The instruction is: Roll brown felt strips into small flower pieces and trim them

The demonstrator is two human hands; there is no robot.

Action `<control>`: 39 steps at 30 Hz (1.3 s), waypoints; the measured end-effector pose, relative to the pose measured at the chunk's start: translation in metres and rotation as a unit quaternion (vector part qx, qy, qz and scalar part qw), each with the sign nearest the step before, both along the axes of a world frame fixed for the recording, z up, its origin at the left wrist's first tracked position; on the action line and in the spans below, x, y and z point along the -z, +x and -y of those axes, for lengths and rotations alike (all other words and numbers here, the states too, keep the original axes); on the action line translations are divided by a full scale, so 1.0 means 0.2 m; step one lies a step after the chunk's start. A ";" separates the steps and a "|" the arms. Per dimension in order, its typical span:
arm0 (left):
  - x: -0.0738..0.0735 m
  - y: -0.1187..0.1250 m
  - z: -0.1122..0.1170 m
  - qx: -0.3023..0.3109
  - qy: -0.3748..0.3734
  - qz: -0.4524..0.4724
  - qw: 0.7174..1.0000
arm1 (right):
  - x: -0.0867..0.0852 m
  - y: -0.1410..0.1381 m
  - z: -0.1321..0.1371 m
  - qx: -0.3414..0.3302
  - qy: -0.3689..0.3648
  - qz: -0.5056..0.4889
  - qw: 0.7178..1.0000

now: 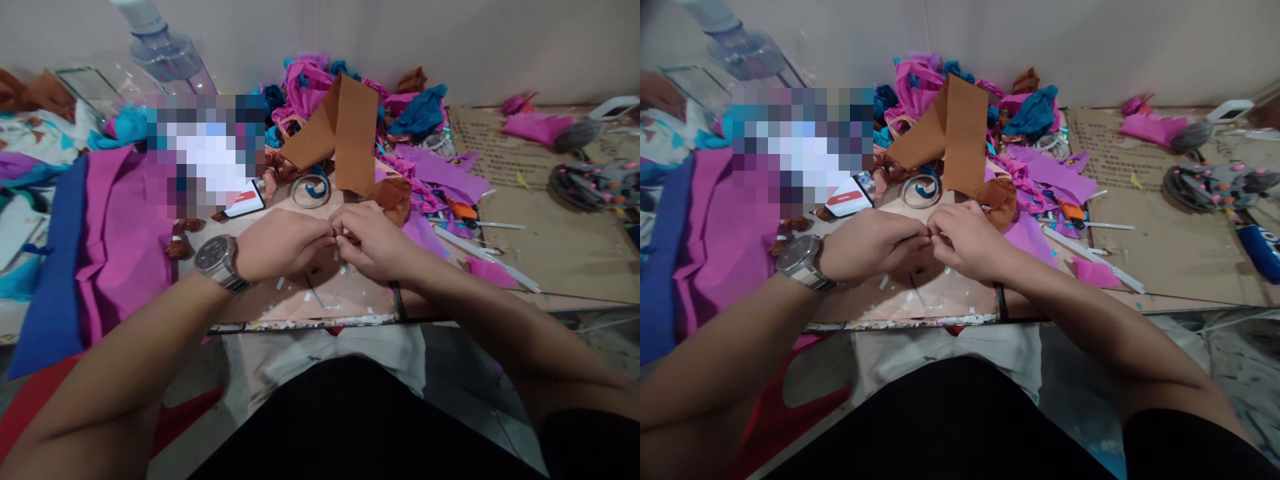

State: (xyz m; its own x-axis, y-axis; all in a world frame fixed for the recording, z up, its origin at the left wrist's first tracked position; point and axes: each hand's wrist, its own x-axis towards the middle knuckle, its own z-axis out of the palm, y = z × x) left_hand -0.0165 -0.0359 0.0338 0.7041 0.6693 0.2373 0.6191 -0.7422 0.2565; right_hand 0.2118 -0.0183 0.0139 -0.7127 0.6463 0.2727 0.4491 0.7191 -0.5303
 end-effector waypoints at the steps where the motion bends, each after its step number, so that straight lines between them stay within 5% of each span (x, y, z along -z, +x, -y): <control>1: 0.01 0.00 0.00 -0.001 0.014 -0.003 1.000 | 0.00 0.00 0.00 0.001 -0.004 -0.005 1.000; 16: -0.03 0.00 -0.01 -0.023 -0.070 0.079 0.994 | 0.01 0.02 -0.01 0.010 0.042 -0.102 0.994; 34: -0.01 0.01 0.00 -0.027 -0.032 0.007 0.999 | 0.03 0.02 -0.01 0.004 0.047 -0.096 0.994; 39: -0.03 0.00 0.00 0.000 -0.077 0.042 0.996 | 0.03 0.02 -0.01 0.004 0.048 -0.089 0.995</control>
